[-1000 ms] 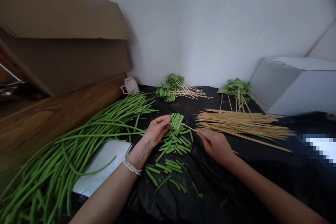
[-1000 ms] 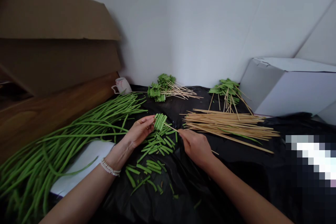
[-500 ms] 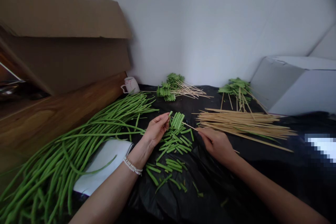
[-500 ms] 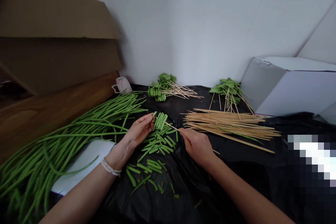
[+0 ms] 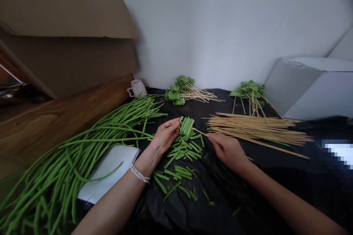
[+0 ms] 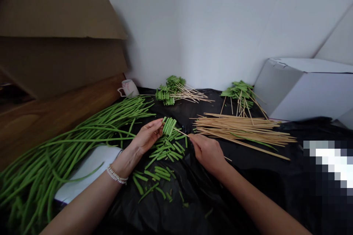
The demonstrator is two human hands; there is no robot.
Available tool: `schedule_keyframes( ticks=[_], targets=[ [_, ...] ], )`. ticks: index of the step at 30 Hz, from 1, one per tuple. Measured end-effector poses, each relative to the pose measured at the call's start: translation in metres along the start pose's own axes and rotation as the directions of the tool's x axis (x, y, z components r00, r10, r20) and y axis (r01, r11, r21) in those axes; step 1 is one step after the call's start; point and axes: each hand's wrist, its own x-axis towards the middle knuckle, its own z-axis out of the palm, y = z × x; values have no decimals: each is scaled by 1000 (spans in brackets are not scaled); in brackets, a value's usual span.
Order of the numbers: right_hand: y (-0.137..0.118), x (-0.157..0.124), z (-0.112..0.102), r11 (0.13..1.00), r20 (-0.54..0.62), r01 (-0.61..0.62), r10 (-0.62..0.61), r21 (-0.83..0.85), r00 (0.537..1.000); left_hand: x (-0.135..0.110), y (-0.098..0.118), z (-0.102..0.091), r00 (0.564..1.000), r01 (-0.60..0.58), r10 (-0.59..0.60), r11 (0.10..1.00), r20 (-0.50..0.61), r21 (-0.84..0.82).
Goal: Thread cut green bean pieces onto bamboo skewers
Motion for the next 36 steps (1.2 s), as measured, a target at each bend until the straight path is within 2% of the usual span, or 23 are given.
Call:
schedule_keyframes(
  ticks=[9, 19, 36],
  targets=[
    [-1, -1, 0, 1000, 20, -13, 13, 18, 1000, 1, -1, -2, 1000, -19, 20, 998, -7, 66],
    [0, -1, 1, 1000, 21, -11, 11, 16, 1000, 0, 1, 0, 998, 51, -48, 997, -51, 63],
    [-4, -5, 1, 1000, 39, -23, 23, -17, 999, -2, 0, -1, 999, 51, -48, 984, -26, 171]
  ],
)
